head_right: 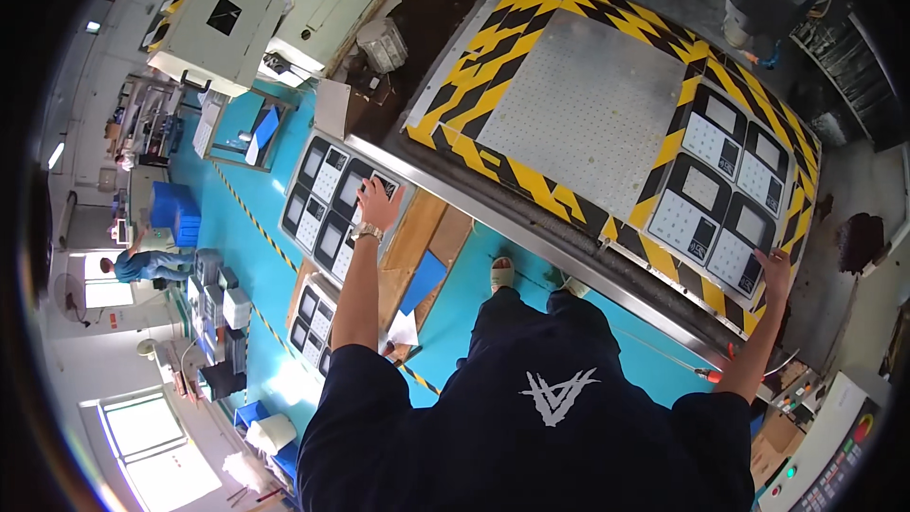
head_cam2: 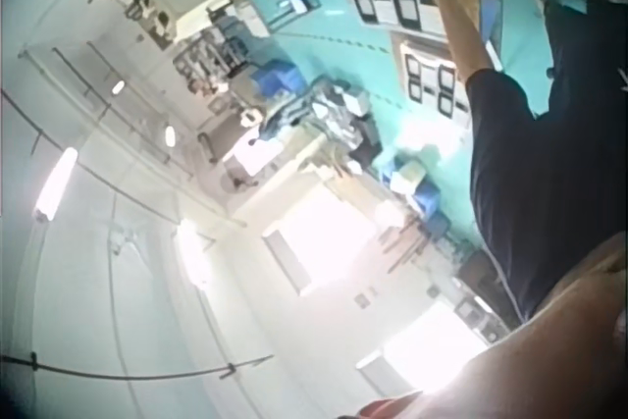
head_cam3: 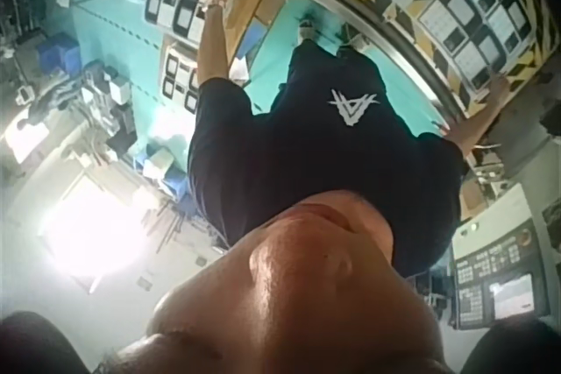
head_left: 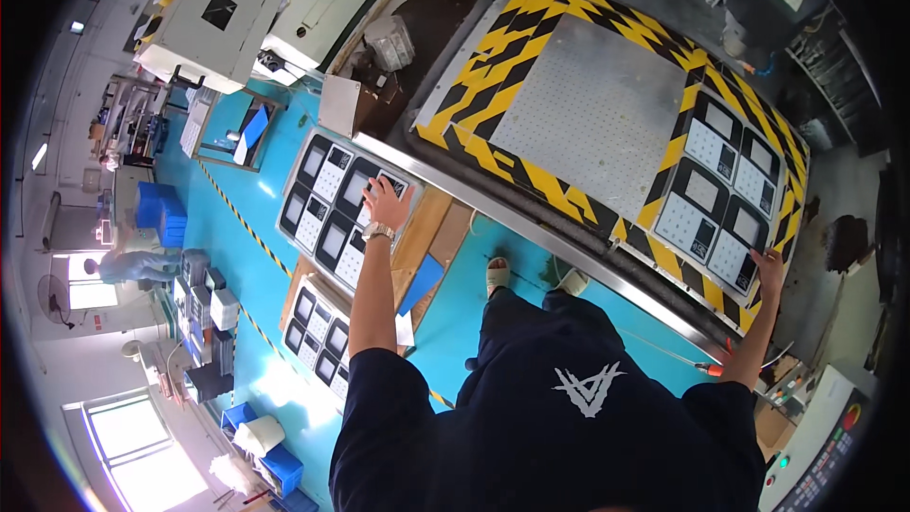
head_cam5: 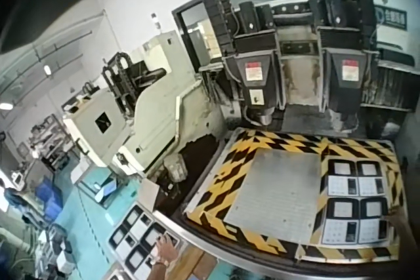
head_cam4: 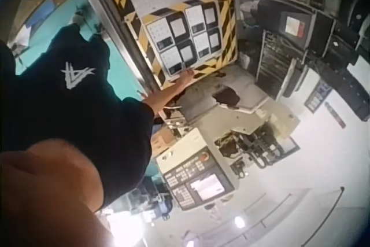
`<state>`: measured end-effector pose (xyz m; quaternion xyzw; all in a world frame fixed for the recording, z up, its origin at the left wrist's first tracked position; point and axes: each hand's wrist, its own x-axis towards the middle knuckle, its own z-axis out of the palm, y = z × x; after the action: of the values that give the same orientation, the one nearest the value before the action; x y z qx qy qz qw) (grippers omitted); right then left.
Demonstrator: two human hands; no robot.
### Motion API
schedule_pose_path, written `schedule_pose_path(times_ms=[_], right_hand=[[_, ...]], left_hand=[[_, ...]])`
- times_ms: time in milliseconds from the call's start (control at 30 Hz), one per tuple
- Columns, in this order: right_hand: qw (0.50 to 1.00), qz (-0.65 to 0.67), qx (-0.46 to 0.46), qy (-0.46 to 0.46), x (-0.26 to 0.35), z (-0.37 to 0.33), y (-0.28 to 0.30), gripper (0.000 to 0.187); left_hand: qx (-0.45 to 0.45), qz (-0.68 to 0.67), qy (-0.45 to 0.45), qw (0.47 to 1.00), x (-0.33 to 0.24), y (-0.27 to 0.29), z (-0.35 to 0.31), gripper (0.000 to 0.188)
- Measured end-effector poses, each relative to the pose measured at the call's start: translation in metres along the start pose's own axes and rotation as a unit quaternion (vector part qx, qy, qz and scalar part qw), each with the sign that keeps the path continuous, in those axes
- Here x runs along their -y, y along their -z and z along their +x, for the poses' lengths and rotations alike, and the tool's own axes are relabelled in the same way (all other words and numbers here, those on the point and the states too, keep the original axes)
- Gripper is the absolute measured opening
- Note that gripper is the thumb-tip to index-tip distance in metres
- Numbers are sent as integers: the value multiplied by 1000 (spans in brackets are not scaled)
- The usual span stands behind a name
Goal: Operating an industrial printing or stamping machine by loading printed sheets, activating the cycle with hand triggers, and unloading finished pieces.
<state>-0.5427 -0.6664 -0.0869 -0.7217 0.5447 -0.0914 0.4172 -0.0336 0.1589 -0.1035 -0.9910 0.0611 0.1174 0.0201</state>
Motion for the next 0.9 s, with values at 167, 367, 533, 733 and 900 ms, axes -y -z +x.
schedule_pose_path(times_ms=[167, 367, 533, 733, 900], right_hand=[[1000, -10, -13, 15, -11, 8, -4, 71], [999, -17, -36, 24, -18, 12, -8, 69], [998, 10, -34, 44, -17, 5, -11, 69], [998, 19, -41, 44, -3, -11, -15, 67], [998, -10, -59, 25, 9, -20, -17, 67]], left_hand=[[-123, -92, -75, 985, 3, 6, -8, 52], [-143, -68, -211, 965, -23, 30, -22, 33], [-170, -68, -239, 954, -23, 35, -17, 26], [-152, -55, -279, 947, -21, 53, -19, 29], [-166, -65, -208, 962, -23, 56, -16, 22]])
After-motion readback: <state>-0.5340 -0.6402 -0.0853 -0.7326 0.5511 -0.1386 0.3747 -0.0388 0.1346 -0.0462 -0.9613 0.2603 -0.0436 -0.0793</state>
